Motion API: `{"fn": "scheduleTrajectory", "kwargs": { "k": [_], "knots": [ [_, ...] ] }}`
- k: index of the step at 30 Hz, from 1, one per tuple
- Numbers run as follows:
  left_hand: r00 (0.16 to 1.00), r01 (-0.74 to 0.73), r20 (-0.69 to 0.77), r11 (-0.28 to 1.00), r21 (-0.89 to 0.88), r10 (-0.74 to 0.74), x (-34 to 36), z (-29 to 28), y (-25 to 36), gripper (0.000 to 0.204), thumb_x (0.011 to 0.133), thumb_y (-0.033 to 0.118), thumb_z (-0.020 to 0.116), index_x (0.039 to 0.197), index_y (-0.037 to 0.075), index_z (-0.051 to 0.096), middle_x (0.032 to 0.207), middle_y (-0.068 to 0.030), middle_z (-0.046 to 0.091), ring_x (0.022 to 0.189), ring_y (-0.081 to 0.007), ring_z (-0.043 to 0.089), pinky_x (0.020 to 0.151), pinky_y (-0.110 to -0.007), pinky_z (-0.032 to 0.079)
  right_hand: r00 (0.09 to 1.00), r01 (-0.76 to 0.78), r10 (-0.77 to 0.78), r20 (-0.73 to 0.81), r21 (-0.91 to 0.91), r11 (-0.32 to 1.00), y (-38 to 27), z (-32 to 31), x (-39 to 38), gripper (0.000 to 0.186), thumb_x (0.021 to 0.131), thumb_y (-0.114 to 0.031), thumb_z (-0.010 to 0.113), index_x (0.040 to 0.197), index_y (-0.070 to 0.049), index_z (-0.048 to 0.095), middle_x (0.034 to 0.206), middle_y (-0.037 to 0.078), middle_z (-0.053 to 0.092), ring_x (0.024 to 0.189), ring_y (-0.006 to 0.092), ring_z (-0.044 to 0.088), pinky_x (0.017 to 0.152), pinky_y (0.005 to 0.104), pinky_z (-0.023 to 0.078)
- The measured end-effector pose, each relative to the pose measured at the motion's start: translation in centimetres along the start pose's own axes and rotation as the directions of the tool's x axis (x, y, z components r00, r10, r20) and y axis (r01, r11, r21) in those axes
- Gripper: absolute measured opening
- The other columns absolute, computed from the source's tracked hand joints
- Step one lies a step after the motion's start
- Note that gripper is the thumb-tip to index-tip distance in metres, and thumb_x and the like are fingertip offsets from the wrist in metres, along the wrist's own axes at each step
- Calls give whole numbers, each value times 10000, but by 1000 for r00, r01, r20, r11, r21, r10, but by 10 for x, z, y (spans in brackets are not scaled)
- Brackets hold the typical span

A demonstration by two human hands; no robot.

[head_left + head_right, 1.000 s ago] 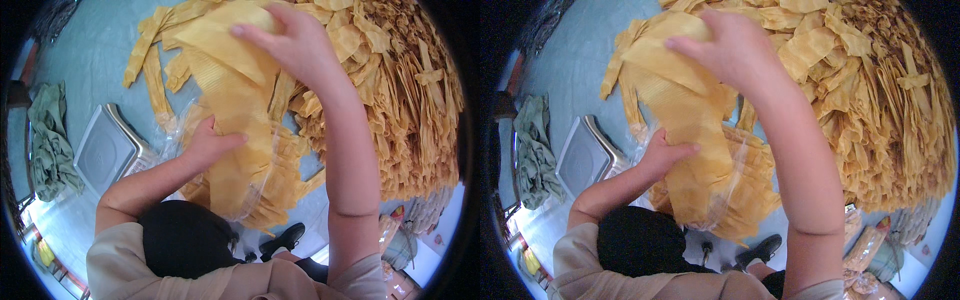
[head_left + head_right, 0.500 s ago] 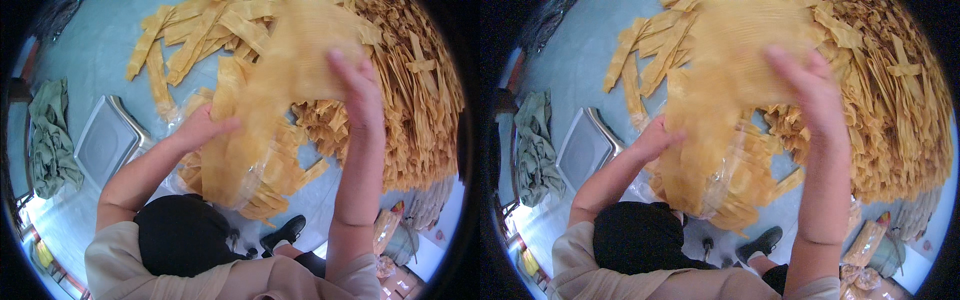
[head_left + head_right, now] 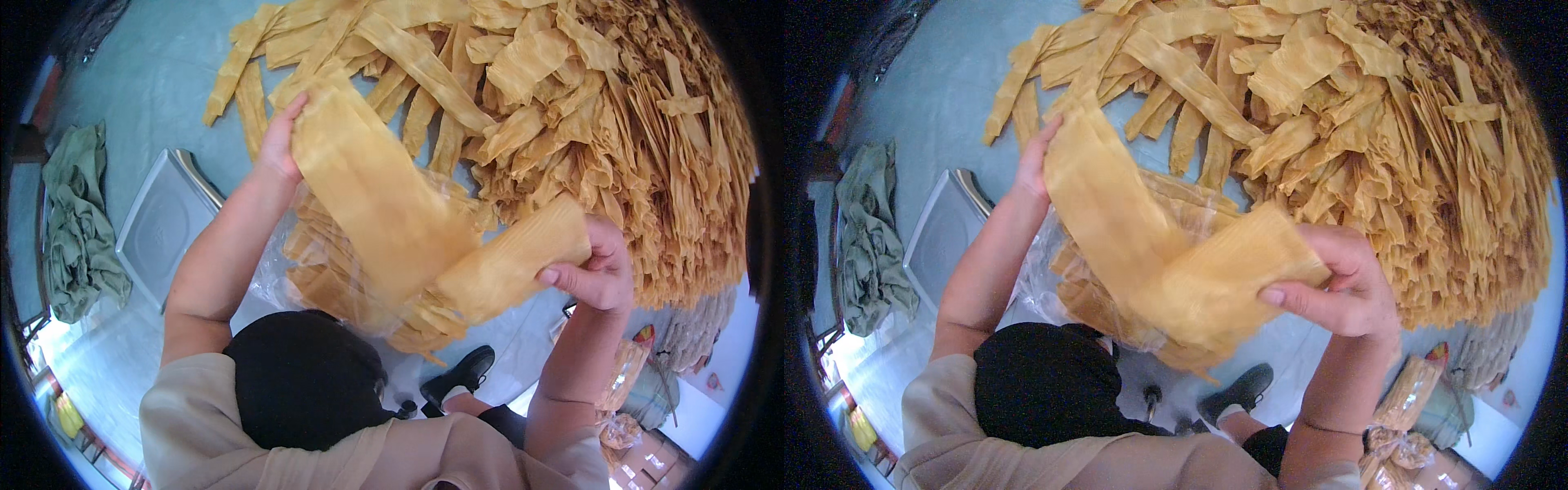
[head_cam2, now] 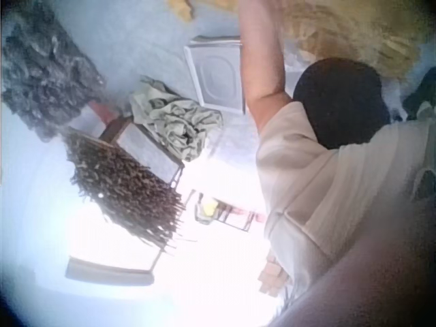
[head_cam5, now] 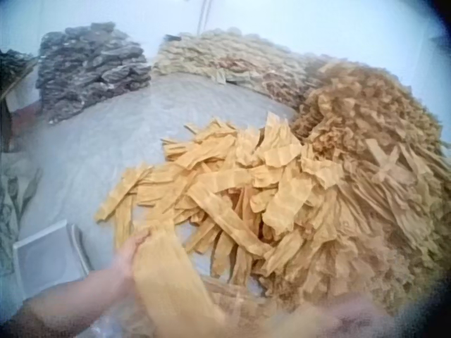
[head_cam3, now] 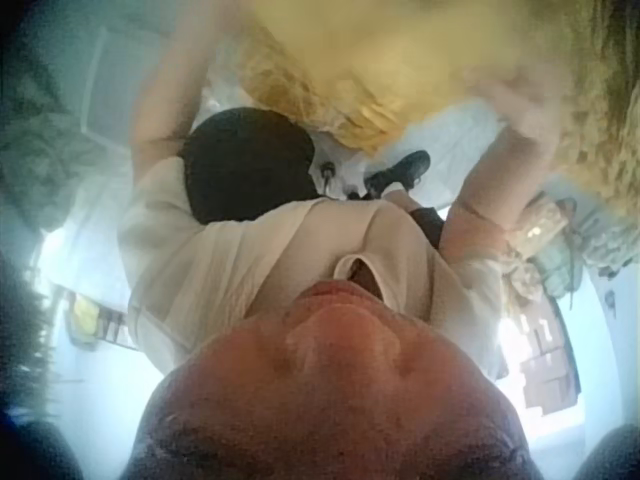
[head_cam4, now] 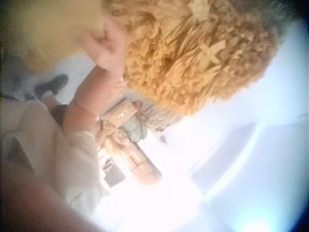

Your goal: The person sits on the floor and repeatedly picks up dried tofu strips from a large pile, folds them, and places them into a clear plastic bag. The person continues filling the bag with the strips throughout the clip.

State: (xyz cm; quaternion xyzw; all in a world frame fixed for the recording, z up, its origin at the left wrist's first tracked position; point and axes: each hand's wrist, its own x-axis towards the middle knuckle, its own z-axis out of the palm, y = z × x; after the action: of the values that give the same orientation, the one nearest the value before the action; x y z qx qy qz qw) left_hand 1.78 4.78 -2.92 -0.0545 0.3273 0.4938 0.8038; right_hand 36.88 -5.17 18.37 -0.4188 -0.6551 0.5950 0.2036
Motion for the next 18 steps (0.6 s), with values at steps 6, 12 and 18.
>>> {"fn": "scheduleTrajectory", "kwargs": {
  "k": [6,12,18],
  "knots": [
    [879,264,418,964,-28,-229,-2,-27,-22,337,928,273,518,1158,35,576,1159,-135,620,1088,-258,587,972,-387,453,909,372,-417,0,-453,810,20,48,42,182,747,-125,701,910,-51,666,1348,214,434,1253,361,426,1037,440,332],
    [949,190,175,917,350,-264,-56,40,-86,411,958,335,463,1254,53,503,1246,-118,568,1157,-236,542,1004,-361,415,841,460,-536,-80,-418,783,35,72,78,194,767,-111,665,937,-40,605,1236,204,508,1094,374,528,892,419,443],
    [959,-171,284,811,559,6,-28,31,-74,514,938,285,543,1385,101,368,1386,-83,425,1287,-210,406,1057,-374,338,747,227,-348,-566,-274,934,37,42,100,329,815,-89,620,1116,17,543,990,192,600,935,316,595,800,376,476]
  ]
}}
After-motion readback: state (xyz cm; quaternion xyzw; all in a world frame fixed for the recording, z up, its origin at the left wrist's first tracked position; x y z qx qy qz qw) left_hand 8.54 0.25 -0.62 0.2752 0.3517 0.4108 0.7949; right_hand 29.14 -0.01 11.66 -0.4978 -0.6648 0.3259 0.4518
